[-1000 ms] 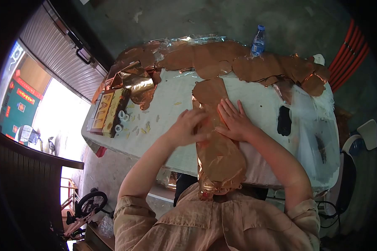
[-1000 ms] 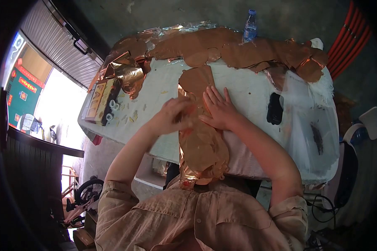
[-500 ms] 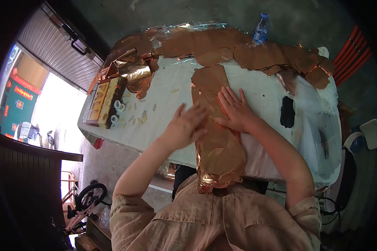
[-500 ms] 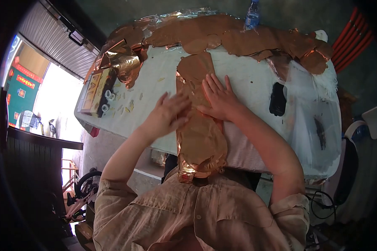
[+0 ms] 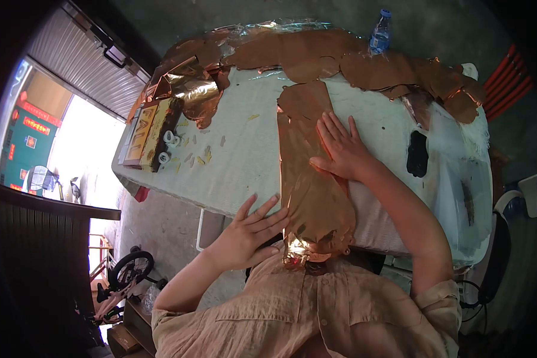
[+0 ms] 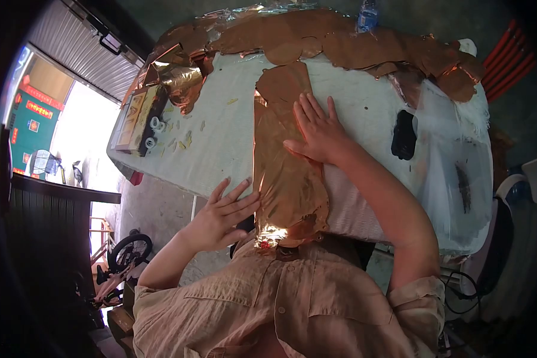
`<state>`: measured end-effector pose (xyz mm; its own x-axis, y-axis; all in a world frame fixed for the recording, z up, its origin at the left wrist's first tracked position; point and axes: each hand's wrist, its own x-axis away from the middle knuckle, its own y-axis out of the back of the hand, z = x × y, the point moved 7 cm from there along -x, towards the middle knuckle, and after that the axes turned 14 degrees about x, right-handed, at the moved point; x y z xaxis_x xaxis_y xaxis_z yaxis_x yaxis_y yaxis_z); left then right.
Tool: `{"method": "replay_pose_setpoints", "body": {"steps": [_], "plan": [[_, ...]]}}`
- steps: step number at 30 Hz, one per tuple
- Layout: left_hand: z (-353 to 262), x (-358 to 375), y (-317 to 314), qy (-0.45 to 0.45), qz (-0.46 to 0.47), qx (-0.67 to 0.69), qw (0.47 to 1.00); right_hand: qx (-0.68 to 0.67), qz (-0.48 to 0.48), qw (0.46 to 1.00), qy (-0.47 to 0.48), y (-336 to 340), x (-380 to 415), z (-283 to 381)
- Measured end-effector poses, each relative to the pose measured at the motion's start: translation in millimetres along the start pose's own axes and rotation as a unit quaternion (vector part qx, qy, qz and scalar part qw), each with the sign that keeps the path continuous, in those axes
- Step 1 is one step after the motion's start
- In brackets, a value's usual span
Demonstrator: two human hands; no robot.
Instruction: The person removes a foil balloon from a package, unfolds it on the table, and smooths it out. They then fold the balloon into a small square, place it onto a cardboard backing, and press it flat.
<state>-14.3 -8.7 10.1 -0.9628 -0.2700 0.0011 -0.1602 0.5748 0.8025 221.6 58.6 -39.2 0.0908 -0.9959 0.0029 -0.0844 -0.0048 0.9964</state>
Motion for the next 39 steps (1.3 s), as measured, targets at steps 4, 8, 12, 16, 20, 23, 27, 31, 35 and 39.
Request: {"method": "replay_pose_setpoints", "body": {"steps": [4,8,12,16,20,23,27,31,35,39], "plan": [[3,1,13,-0.001,-0.09,0.079,0.993,-0.006,-0.003,1.0,0.001,0,0,0],[-7,-18,12,-0.051,-0.104,0.058,0.992,0.008,0.0,1.0,0.002,-1,0,0],[-8,-18,3,-0.085,-0.046,-0.005,0.995,-0.007,-0.016,1.0,0.005,0,-1,1],[-8,-11,0,-0.149,-0.107,-0.063,0.981,-0.006,-0.021,1.0,0.01,-1,1,0],[-4,-14,1,-0.128,-0.175,-0.029,0.976,-0.005,-0.031,0.999,0.007,-2,-2,0],[-4,-20,8,-0.123,-0.179,-0.002,0.976,-0.002,-0.023,1.0,0.006,-5,-2,-1],[-9,-30,15,-0.155,-0.158,-0.053,0.974,-0.004,-0.037,0.999,0.011,-4,-2,0],[-9,-28,8,-0.178,-0.126,-0.093,0.972,0.002,-0.013,1.0,0.006,-3,-2,0],[-9,-26,8,-0.18,-0.122,-0.106,0.97,0.001,-0.005,1.0,0.006,-1,-1,0],[-15,-27,11,-0.174,-0.099,-0.103,0.974,0.003,-0.006,1.0,0.006,0,-1,0]]}}
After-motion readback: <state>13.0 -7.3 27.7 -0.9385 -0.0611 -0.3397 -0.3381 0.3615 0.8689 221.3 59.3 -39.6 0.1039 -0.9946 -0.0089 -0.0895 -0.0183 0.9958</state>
